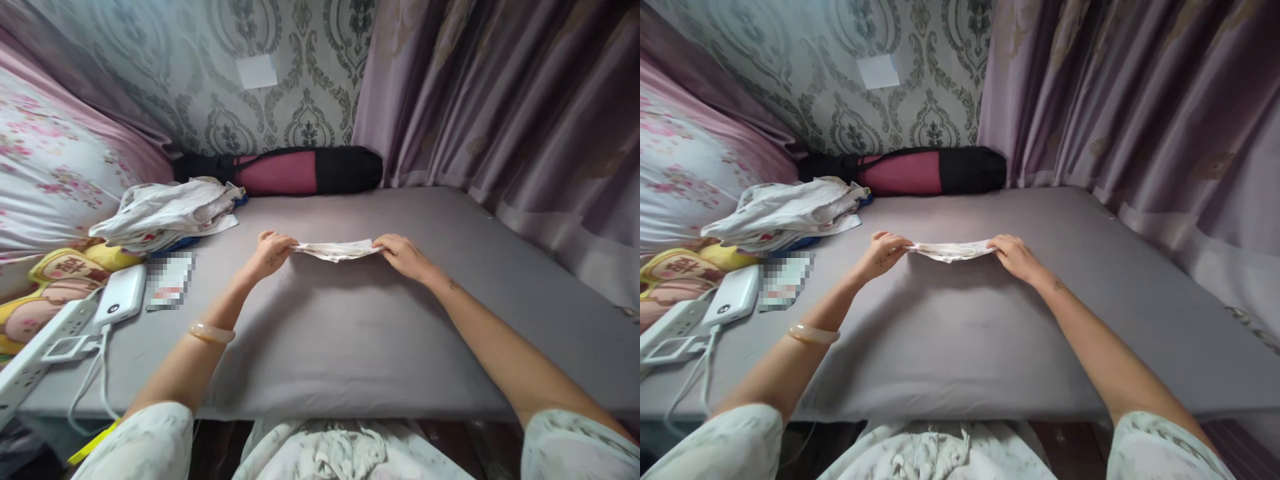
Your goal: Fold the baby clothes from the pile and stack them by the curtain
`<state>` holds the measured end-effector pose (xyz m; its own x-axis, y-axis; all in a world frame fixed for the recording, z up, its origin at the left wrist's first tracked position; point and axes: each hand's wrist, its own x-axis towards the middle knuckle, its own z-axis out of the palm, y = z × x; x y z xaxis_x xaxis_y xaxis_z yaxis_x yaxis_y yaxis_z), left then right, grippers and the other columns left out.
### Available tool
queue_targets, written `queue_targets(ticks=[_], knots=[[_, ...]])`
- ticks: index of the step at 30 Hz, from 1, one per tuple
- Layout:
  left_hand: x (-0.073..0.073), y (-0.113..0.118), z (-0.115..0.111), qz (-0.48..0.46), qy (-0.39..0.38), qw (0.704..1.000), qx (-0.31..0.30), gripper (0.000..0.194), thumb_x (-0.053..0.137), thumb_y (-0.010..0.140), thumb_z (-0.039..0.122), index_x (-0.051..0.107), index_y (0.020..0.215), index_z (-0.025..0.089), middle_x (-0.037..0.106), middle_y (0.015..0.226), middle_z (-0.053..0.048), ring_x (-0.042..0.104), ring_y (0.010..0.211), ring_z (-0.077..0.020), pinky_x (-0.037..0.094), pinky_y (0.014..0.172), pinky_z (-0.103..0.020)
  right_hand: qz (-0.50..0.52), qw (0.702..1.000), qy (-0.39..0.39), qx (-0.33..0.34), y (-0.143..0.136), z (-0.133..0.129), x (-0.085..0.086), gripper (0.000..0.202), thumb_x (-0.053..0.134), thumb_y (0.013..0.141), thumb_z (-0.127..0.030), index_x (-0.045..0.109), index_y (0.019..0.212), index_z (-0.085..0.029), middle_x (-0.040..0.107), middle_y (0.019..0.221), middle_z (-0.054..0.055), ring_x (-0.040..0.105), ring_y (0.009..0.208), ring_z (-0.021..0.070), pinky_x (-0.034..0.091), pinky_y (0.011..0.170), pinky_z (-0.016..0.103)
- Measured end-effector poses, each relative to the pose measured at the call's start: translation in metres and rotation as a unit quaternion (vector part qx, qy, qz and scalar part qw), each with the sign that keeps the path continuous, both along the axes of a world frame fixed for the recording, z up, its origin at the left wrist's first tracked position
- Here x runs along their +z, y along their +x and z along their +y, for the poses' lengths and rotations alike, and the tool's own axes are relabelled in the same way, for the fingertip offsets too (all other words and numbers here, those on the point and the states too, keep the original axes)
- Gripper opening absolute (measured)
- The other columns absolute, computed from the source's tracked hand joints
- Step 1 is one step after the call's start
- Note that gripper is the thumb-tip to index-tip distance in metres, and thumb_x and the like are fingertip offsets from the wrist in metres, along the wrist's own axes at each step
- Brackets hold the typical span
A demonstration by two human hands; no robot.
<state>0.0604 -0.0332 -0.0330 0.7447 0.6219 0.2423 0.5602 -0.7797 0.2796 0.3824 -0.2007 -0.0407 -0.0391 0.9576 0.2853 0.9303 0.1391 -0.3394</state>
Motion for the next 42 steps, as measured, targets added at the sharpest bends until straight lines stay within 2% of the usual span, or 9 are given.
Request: queue_targets(ticks=[6, 10, 13, 16, 19, 25, 32, 36, 42], knots=[[-0.031, -0.02, -0.023, 0.034, 0.007, 0.998, -0.054, 0.037, 0.038, 0.088, 0.017, 0.067, 0.108, 0.028, 0.069, 0.118, -0.003, 0.058, 0.111, -0.0185, 0.014, 0.113, -0.04, -0.052, 0.998, -0.014, 0.017, -0.015, -0.028, -0.026, 0.034, 0.038, 0.089, -0.01, 0.065, 0.106, -0.02, 0.065, 0.116, 0.009, 0.056, 0.107, 0.0226, 0.039, 0.094, 0.035], [-0.034, -0.028, -0.031, 0.067, 0.002, 0.995, -0.079, 0.043, 0.041, 0.078, 0.011, 0.066, 0.109, 0.028, 0.067, 0.121, -0.002, 0.055, 0.116, -0.0202, 0.013, 0.113, -0.042, -0.078, 0.995, -0.037, 0.04, -0.018, -0.037, -0.033, 0.042, 0.038, 0.082, -0.002, 0.065, 0.109, -0.021, 0.063, 0.12, 0.008, 0.054, 0.11, 0.0216, 0.038, 0.094, 0.034], [-0.031, -0.029, -0.033, 0.071, -0.009, 0.994, -0.08, 0.038, 0.044, 0.075, 0.013, 0.068, 0.101, 0.027, 0.068, 0.119, -0.002, 0.055, 0.116, -0.0213, 0.016, 0.112, -0.043, -0.084, 0.995, -0.04, 0.017, -0.022, -0.037, -0.029, 0.04, 0.042, 0.076, -0.001, 0.068, 0.098, -0.02, 0.064, 0.12, 0.007, 0.055, 0.11, 0.0219, 0.036, 0.095, 0.034], [-0.027, -0.015, -0.034, 0.029, -0.009, 0.999, -0.017, 0.03, 0.042, 0.083, 0.017, 0.067, 0.096, 0.025, 0.069, 0.115, -0.003, 0.057, 0.112, -0.0208, 0.023, 0.108, -0.04, -0.069, 0.997, -0.015, -0.037, -0.033, -0.021, -0.022, 0.033, 0.042, 0.08, -0.006, 0.07, 0.091, -0.02, 0.065, 0.117, 0.008, 0.055, 0.108, 0.0226, 0.036, 0.097, 0.036], [-0.027, 0.017, -0.037, -0.005, 0.005, 0.998, 0.061, 0.031, 0.037, 0.091, 0.022, 0.063, 0.109, 0.023, 0.067, 0.119, -0.006, 0.056, 0.114, -0.0212, 0.028, 0.105, -0.039, -0.046, 0.997, 0.005, -0.068, -0.057, 0.007, -0.019, 0.039, 0.037, 0.086, -0.008, 0.067, 0.107, -0.019, 0.064, 0.122, 0.009, 0.055, 0.112, 0.0224, 0.035, 0.1, 0.036], [-0.042, 0.073, -0.045, 0.069, 0.014, 0.997, 0.03, 0.041, 0.028, 0.098, 0.027, 0.047, 0.133, 0.019, 0.045, 0.147, -0.011, 0.032, 0.141, -0.0249, 0.021, 0.114, -0.048, -0.076, 0.993, -0.056, -0.072, -0.102, 0.049, -0.034, 0.048, 0.035, 0.097, -0.027, 0.047, 0.14, -0.013, 0.04, 0.151, 0.013, 0.028, 0.142, 0.0258, 0.017, 0.116, 0.044], [-0.062, 0.074, -0.044, 0.117, -0.002, 0.993, -0.003, 0.055, 0.018, 0.1, 0.037, 0.028, 0.149, 0.014, 0.03, 0.157, -0.013, 0.02, 0.147, -0.0283, 0.013, 0.117, -0.054, -0.073, 0.991, -0.091, -0.064, -0.099, 0.047, -0.049, 0.055, 0.025, 0.099, -0.035, 0.036, 0.149, -0.016, 0.031, 0.156, 0.011, 0.021, 0.145, 0.0283, 0.015, 0.116, 0.052], [-0.061, 0.072, -0.045, 0.125, -0.005, 0.992, -0.008, 0.06, 0.018, 0.1, 0.042, 0.025, 0.151, 0.012, 0.025, 0.158, -0.015, 0.018, 0.147, -0.0328, 0.011, 0.116, -0.059, -0.081, 0.99, -0.093, -0.064, -0.097, 0.046, -0.051, 0.055, 0.027, 0.098, -0.033, 0.034, 0.15, -0.017, 0.031, 0.157, 0.01, 0.022, 0.145, 0.0284, 0.016, 0.116, 0.052], [-0.058, 0.067, -0.044, 0.13, -0.015, 0.991, -0.001, 0.063, 0.021, 0.098, 0.052, 0.025, 0.152, 0.02, 0.026, 0.158, -0.012, 0.017, 0.147, -0.0329, 0.007, 0.116, -0.059, -0.081, 0.989, -0.095, -0.081, -0.099, 0.047, -0.052, 0.055, 0.025, 0.098, -0.032, 0.035, 0.15, -0.018, 0.035, 0.155, 0.01, 0.026, 0.143, 0.029, 0.016, 0.115, 0.052]])
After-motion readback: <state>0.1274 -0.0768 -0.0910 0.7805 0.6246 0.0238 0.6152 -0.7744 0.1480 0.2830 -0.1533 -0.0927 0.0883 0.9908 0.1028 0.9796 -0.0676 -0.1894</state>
